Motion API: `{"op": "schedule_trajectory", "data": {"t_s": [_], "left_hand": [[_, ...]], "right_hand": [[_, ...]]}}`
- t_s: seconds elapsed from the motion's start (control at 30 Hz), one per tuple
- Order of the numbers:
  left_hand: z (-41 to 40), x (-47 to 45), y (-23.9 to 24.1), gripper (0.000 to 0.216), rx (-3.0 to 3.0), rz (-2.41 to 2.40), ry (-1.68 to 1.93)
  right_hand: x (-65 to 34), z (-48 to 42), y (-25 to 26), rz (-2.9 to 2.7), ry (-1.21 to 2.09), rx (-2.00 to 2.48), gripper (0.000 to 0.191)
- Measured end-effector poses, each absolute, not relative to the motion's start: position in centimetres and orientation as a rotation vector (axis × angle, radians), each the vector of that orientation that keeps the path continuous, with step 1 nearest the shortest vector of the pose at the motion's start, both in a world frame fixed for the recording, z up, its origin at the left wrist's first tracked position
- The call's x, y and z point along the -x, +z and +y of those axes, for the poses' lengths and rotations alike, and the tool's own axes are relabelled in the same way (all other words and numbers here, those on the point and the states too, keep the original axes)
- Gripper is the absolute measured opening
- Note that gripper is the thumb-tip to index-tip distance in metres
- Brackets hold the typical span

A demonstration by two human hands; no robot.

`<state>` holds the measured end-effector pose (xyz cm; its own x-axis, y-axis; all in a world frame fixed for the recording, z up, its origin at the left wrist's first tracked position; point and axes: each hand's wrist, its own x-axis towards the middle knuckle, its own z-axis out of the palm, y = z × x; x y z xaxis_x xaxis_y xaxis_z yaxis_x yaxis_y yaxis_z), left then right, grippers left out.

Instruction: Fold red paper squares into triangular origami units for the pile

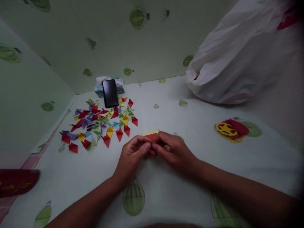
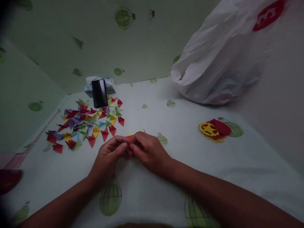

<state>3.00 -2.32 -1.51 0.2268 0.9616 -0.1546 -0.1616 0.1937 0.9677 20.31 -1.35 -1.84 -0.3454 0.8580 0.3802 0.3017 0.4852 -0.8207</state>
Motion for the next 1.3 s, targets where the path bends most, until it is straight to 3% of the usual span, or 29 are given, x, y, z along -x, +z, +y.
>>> {"op": "schedule_trajectory", "data": {"t_s": [0.17,0.4,1.3], "left_hand": [[-2.28,-3.26,-1.22,0.023,-1.049,0.992,1.077],[-2.46,-3.27,-1.12,0.013,-1.158,1.010,1.084],[-2.60,-3.19,-1.41,0.008,-1.254,1.062,1.122]], "right_hand": [[-20.23,-1.48,-1.76,-1.881,0.915,1.010,0.014],[-20.04,-1.57,-1.81,-1.775,1.079,1.053,0.015],[-19.62,-1.70,-1.78,-1.484,1.454,1.037,0.012]]}}
